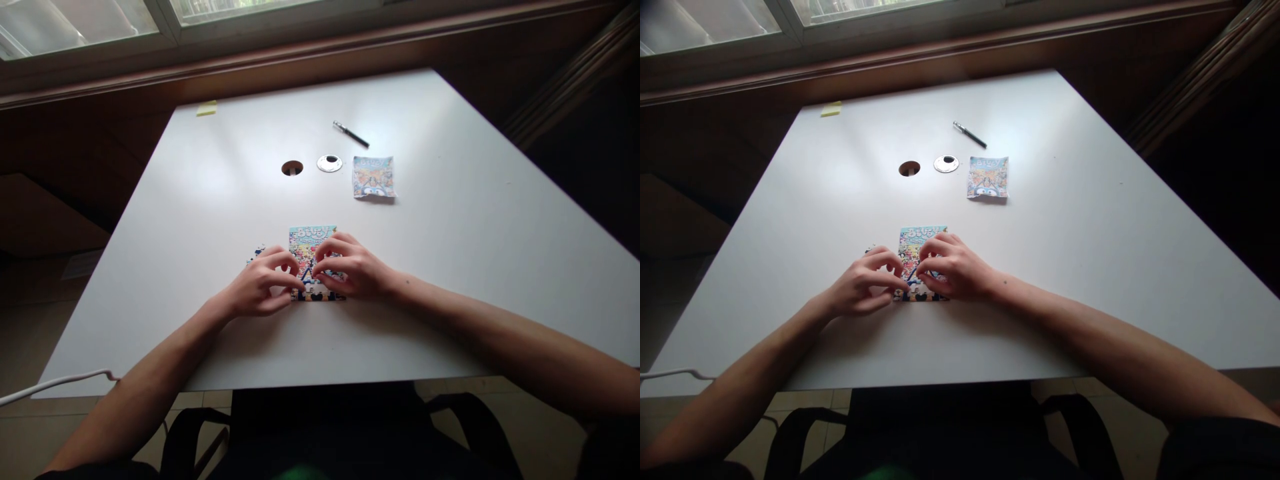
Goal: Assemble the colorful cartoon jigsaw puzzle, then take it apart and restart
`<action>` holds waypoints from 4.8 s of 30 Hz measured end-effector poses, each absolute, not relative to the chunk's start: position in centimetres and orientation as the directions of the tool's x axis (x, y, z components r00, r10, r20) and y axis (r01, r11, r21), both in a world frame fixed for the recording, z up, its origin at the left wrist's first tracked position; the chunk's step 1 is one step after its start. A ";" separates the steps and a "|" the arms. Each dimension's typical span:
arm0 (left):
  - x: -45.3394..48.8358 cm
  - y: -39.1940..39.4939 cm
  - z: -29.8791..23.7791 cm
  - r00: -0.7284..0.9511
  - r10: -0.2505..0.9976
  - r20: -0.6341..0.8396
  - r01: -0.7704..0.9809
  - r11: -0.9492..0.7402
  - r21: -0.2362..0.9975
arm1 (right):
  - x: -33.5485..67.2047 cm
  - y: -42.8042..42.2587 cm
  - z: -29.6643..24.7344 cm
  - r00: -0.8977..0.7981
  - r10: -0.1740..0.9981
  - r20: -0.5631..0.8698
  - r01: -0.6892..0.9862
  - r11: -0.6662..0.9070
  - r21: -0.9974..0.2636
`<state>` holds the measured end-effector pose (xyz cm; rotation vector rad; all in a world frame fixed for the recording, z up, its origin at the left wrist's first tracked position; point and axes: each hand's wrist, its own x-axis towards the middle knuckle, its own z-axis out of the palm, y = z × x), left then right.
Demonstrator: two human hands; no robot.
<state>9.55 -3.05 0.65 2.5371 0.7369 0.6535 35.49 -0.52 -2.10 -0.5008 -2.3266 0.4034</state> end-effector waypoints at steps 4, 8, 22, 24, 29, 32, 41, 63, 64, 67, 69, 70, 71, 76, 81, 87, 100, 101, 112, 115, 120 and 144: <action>9.7 -3.2 0.7 0.811 0.518 0.274 0.405 -0.834 0.375 | 35.4 -0.5 -2.2 -0.667 0.463 0.584 0.244 0.876 -0.416; 10.1 -3.6 0.9 0.821 0.512 0.251 0.419 -0.840 0.344 | 35.5 -0.5 -2.2 -0.657 0.474 0.586 0.245 0.870 -0.428; 2.7 -0.6 1.7 0.498 0.825 0.269 0.814 -0.551 0.184 | 36.4 -0.1 -1.7 -0.533 0.639 0.554 0.206 0.733 -0.648; 2.3 -0.7 2.2 0.553 0.810 0.197 0.777 -0.586 0.229 | 36.5 -0.1 -1.8 -0.538 0.636 0.554 0.203 0.735 -0.647; 2.3 -0.6 2.6 0.602 0.792 0.101 0.740 -0.601 0.301 | 36.5 -0.1 -1.9 -0.544 0.633 0.551 0.205 0.737 -0.645; 2.3 -0.4 2.6 0.608 0.791 0.065 0.731 -0.590 0.342 | 36.6 0.0 -1.8 -0.549 0.631 0.548 0.203 0.737 -0.645; 4.2 -1.5 2.2 0.577 0.804 0.144 0.546 -0.511 0.664 | 36.5 -0.1 -1.7 -0.567 0.604 0.560 0.187 0.757 -0.626; 11.0 -3.6 -0.1 0.605 0.723 0.334 0.216 -0.553 0.804 | 35.5 -0.5 -1.8 -0.649 0.450 0.613 0.208 0.880 -0.426; 11.0 -3.6 -0.2 0.608 0.725 0.322 0.224 -0.547 0.807 | 35.5 -0.5 -1.8 -0.644 0.452 0.617 0.207 0.880 -0.428; 10.9 -3.6 -0.4 0.619 0.713 0.330 0.233 -0.568 0.789 | 35.5 -0.4 -1.9 -0.634 0.450 0.629 0.203 0.882 -0.426; 10.9 -3.6 -0.5 0.614 0.718 0.329 0.234 -0.563 0.793 | 35.5 -0.4 -1.9 -0.628 0.451 0.634 0.198 0.881 -0.430; 10.9 -3.6 -0.4 0.604 0.729 0.322 0.232 -0.548 0.804 | 35.5 -0.4 -1.8 -0.629 0.452 0.633 0.196 0.879 -0.434; 11.0 -3.7 -0.4 0.589 0.744 0.315 0.230 -0.528 0.817 | 35.5 -0.4 -1.8 -0.631 0.453 0.630 0.194 0.878 -0.437; 11.1 -3.8 -0.1 0.582 0.760 0.289 0.238 -0.499 0.833 | 35.5 -0.5 -1.7 -0.631 0.442 0.637 0.188 0.884 -0.427; 11.2 -3.8 -0.1 0.592 0.759 0.270 0.247 -0.490 0.836 | 35.6 -0.5 -1.8 -0.640 0.433 0.635 0.176 0.887 -0.427; 11.2 -3.7 -0.3 0.616 0.742 0.265 0.249 -0.502 0.828 | 35.3 -0.6 -1.8 -0.642 0.413 0.646 0.161 0.896 -0.413; 10.3 -3.3 0.1 0.554 0.746 0.369 0.344 -0.609 0.715 | 36.2 -0.3 -1.9 -0.717 0.499 0.487 0.200 0.816 -0.542; 10.3 -3.4 0.1 0.560 0.743 0.366 0.346 -0.612 0.712 | 36.2 -0.3 -1.9 -0.722 0.498 0.479 0.201 0.815 -0.544; 10.3 -3.4 0.1 0.561 0.750 0.351 0.336 -0.594 0.731 | 36.2 -0.3 -2.0 -0.740 0.489 0.463 0.200 0.816 -0.543; 10.2 -3.4 0.0 0.564 0.751 0.344 0.336 -0.589 0.735 | 36.2 -0.3 -1.9 -0.743 0.486 0.461 0.201 0.818 -0.539; 10.1 -3.4 -0.2 0.569 0.746 0.345 0.336 -0.594 0.731 | 36.2 -0.4 -1.6 -0.744 0.484 0.460 0.196 0.817 -0.543; 10.3 -3.3 0.3 0.784 0.547 0.294 0.343 -0.776 0.529 | 36.7 0.1 -2.5 -0.764 0.422 0.488 0.133 0.844 -0.520</action>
